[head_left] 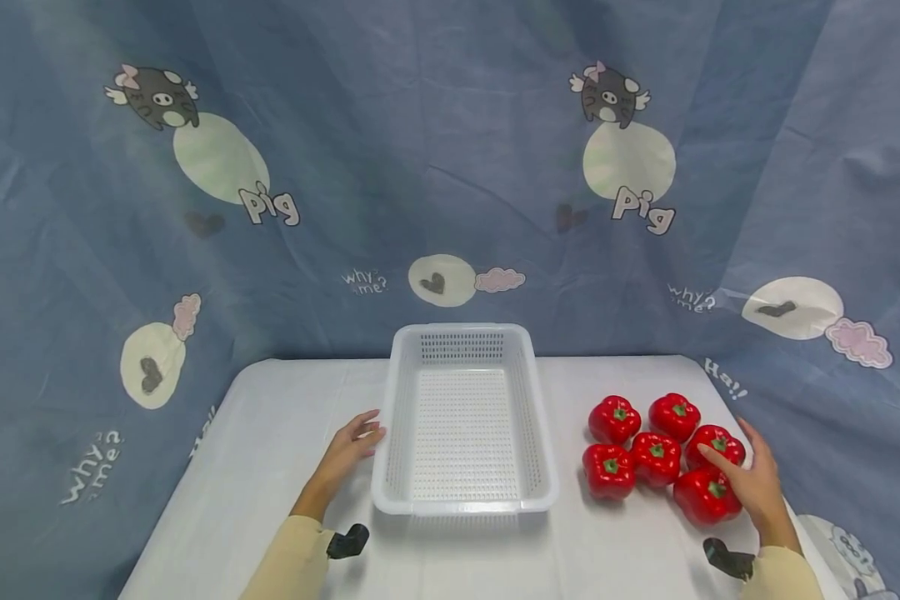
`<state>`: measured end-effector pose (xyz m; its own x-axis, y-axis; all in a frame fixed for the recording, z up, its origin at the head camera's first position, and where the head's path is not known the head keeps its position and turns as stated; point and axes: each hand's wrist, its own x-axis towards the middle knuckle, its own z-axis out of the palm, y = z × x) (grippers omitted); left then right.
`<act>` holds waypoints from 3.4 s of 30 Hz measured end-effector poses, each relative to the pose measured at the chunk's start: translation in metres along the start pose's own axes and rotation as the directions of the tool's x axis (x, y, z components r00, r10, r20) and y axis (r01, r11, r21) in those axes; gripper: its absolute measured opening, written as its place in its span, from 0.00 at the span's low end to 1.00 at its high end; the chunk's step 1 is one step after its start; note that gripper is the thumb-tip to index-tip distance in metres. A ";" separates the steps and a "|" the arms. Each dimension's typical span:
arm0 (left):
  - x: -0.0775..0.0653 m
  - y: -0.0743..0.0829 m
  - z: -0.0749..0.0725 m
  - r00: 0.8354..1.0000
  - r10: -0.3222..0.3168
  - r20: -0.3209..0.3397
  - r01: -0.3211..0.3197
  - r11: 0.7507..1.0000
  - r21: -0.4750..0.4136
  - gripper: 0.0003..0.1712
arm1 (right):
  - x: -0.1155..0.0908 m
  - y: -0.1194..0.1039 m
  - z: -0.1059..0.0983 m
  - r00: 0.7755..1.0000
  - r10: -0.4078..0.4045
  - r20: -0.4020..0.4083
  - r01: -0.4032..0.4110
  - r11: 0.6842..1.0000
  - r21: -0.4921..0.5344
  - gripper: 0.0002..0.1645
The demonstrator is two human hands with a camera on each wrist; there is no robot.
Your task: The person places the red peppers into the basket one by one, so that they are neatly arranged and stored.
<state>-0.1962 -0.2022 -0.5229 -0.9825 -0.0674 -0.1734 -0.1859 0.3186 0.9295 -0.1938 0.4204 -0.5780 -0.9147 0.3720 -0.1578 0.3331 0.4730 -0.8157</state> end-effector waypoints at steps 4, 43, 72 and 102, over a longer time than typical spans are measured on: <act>-0.003 0.003 0.005 1.000 -0.019 -0.007 0.019 1.000 -0.004 0.36 | -0.011 -0.013 -0.001 0.999 0.034 0.018 -0.035 0.998 0.042 0.66; -0.004 0.005 -0.001 0.989 -0.118 0.087 0.127 0.987 -0.103 0.28 | -0.039 -0.059 -0.013 0.980 0.147 0.132 -0.154 0.987 0.046 0.60; -0.002 0.001 0.000 0.978 -0.175 0.110 0.197 0.950 -0.244 0.27 | -0.027 -0.047 -0.009 0.992 0.104 -0.074 -0.095 0.989 0.116 0.59; 0.000 0.010 -0.005 0.982 -0.164 0.096 0.184 0.947 -0.263 0.28 | -0.052 -0.110 -0.022 0.980 0.080 -0.182 -0.050 0.986 0.162 0.51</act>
<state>-0.1978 -0.2040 -0.5119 -0.9350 -0.0274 -0.3536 -0.3544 0.0410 0.9342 -0.1775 0.3669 -0.4677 -0.8285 0.5472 -0.1187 0.3373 0.3184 -0.8859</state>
